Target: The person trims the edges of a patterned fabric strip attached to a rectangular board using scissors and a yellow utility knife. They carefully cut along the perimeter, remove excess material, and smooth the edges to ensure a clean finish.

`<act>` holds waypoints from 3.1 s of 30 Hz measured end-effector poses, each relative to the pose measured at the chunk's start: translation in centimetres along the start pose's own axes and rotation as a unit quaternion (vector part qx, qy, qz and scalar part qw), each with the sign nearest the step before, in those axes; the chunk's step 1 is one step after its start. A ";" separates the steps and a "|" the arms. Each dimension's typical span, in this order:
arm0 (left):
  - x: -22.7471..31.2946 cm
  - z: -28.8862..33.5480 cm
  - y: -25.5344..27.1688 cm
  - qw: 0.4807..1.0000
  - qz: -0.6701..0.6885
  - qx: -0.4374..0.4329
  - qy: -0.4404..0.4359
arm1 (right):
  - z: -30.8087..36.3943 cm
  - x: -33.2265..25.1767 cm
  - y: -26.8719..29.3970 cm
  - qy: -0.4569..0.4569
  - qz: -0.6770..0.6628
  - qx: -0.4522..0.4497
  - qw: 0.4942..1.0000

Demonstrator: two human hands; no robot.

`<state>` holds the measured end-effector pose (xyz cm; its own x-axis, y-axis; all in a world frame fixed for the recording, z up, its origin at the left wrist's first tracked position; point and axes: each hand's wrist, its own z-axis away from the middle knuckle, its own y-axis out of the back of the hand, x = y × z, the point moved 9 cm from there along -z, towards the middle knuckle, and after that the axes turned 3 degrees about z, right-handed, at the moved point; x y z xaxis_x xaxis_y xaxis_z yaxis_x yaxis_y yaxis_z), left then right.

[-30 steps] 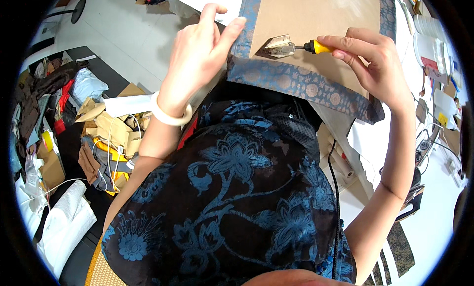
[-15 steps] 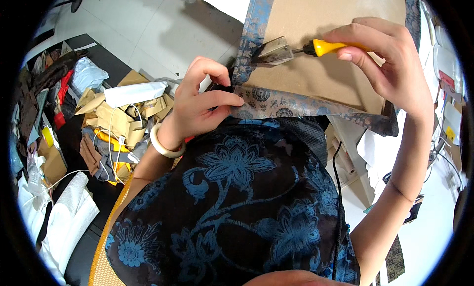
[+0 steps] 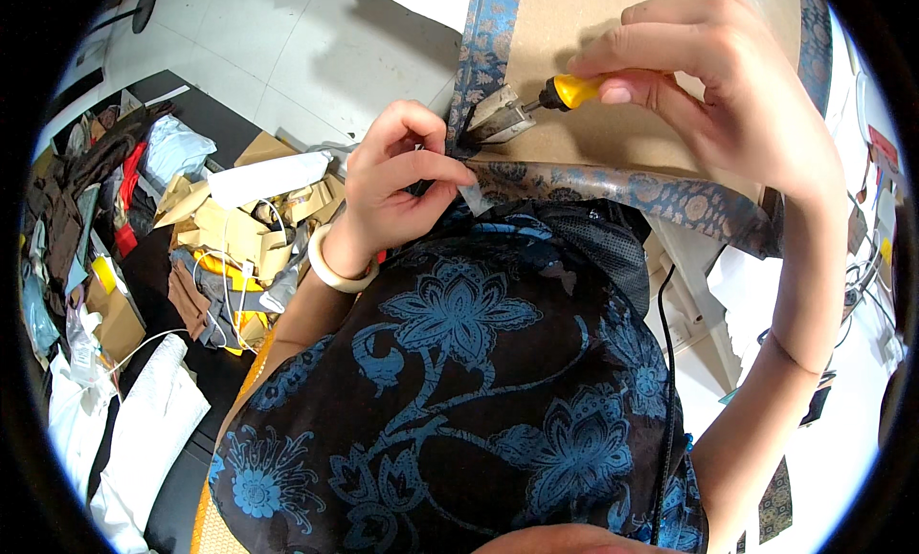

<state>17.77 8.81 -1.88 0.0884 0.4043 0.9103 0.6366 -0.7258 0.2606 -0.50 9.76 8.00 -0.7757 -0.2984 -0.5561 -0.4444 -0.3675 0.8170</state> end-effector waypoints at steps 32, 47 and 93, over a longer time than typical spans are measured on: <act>-0.1 0.1 0.3 0.999 0.015 0.030 -0.006 | 2.7 0.1 -2.7 0.016 0.076 0.027 0.997; -0.5 0.0 0.3 0.999 -0.020 0.013 0.025 | 1.9 1.0 -1.3 -0.028 0.119 0.091 0.988; -2.8 -12.5 3.0 0.962 -0.191 0.099 0.168 | 39.2 6.1 -7.0 -0.284 -0.309 0.739 0.527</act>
<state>9.86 -1.43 0.39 -0.4120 0.3942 0.8215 0.7101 -0.4260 0.5606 -19.71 45.04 4.85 -0.1015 -0.0584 -0.9931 -0.2284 0.9730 -0.0339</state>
